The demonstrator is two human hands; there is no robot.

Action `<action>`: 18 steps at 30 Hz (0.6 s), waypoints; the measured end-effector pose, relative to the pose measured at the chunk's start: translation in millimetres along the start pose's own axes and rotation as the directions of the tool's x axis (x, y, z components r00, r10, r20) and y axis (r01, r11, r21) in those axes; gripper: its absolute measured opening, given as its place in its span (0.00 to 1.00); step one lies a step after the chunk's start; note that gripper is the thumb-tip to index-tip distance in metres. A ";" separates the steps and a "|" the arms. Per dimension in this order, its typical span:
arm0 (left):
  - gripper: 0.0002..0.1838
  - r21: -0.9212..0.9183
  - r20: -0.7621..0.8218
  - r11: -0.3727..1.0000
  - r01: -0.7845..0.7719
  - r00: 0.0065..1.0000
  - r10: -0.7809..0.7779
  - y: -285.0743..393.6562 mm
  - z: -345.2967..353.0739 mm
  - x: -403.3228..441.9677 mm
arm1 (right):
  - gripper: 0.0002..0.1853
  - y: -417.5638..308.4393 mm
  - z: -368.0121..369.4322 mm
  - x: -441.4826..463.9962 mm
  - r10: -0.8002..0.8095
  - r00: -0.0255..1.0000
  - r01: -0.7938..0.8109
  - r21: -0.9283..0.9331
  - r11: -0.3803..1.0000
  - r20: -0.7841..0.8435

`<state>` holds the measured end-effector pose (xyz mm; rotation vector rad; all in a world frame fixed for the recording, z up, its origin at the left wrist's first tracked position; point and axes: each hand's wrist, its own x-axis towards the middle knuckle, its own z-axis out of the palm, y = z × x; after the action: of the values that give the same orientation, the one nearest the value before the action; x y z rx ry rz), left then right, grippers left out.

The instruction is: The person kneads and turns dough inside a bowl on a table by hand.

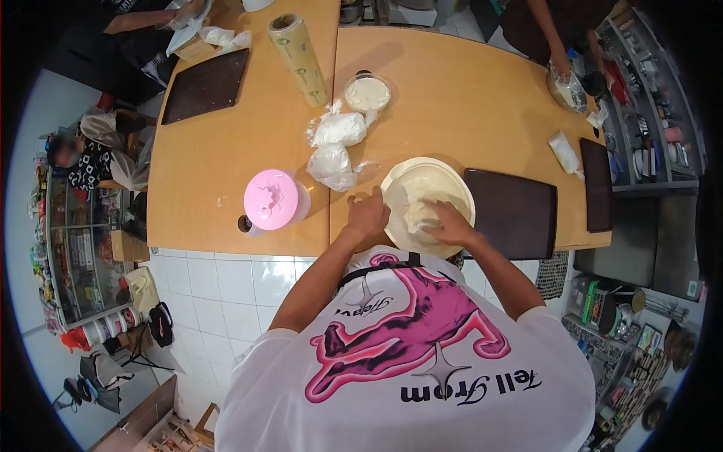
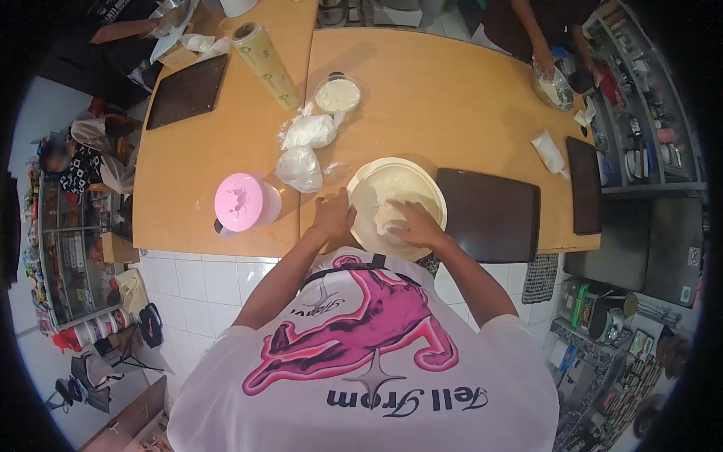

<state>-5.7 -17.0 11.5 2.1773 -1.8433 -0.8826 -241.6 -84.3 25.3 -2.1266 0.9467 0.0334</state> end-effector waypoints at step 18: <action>0.18 0.006 0.061 1.000 0.019 0.998 -0.019 2.9 -0.6 -3.7 | 0.21 -7.1 19.5 9.1 -0.299 0.893 0.357 -0.125 0.926 0.337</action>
<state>-8.1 -14.3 14.7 2.1985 -1.8564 -0.9590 -225.3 -73.8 13.7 -2.3381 0.4006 0.2891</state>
